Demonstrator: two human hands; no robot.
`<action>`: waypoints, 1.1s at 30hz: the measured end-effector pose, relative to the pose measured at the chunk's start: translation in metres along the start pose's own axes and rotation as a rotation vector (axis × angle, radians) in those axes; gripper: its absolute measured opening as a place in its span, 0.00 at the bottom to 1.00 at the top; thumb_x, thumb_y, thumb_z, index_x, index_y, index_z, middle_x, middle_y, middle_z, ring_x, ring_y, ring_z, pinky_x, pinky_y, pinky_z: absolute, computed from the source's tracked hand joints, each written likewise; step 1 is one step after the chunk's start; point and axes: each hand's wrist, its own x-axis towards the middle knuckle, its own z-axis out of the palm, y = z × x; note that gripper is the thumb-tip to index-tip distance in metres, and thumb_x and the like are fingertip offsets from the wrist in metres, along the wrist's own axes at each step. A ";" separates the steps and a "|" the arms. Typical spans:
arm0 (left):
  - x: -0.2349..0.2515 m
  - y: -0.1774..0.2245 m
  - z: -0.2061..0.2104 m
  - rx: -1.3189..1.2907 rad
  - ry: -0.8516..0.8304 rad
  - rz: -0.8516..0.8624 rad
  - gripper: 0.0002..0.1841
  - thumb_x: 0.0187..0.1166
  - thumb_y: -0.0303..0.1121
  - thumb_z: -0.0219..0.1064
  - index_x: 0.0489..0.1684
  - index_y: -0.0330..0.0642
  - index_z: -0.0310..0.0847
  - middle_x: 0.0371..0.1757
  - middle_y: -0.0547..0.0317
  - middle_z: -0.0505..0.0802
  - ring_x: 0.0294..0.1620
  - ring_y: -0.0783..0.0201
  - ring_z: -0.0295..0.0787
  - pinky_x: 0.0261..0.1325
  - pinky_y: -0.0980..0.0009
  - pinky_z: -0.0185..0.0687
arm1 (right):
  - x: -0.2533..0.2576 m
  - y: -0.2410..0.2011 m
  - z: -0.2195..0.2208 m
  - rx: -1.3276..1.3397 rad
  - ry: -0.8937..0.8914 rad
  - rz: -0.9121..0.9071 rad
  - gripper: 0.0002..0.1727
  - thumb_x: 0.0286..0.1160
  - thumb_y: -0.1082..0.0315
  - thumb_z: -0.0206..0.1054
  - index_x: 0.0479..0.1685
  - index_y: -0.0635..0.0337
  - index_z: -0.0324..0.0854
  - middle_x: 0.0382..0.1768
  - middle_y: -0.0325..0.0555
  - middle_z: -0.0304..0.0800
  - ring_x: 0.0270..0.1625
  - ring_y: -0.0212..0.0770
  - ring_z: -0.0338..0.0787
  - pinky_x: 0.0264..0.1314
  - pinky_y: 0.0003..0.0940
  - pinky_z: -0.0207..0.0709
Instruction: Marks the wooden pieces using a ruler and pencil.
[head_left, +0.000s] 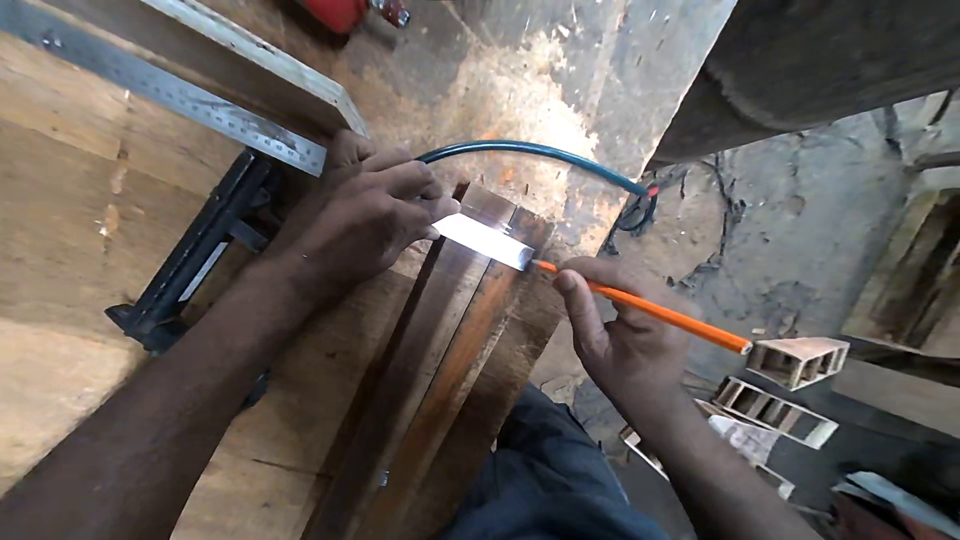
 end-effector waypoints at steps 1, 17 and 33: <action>0.000 0.000 0.000 -0.005 0.003 0.000 0.16 0.90 0.41 0.58 0.64 0.57 0.91 0.56 0.57 0.93 0.58 0.53 0.86 0.66 0.47 0.64 | 0.002 0.002 0.000 0.019 0.011 -0.002 0.07 0.80 0.73 0.70 0.45 0.69 0.89 0.42 0.50 0.94 0.46 0.36 0.94 0.52 0.32 0.90; 0.000 0.000 0.000 -0.018 -0.001 -0.006 0.16 0.90 0.41 0.58 0.64 0.57 0.91 0.57 0.56 0.93 0.60 0.53 0.86 0.68 0.46 0.64 | 0.002 0.005 0.001 0.010 0.010 -0.030 0.07 0.79 0.73 0.70 0.45 0.68 0.90 0.42 0.51 0.94 0.46 0.38 0.94 0.51 0.33 0.90; -0.006 0.002 -0.004 0.003 0.036 0.001 0.16 0.89 0.44 0.60 0.66 0.58 0.90 0.60 0.57 0.93 0.62 0.53 0.86 0.70 0.45 0.65 | -0.036 -0.016 -0.039 0.361 0.028 0.218 0.09 0.84 0.67 0.65 0.43 0.63 0.88 0.38 0.44 0.95 0.36 0.38 0.94 0.39 0.37 0.92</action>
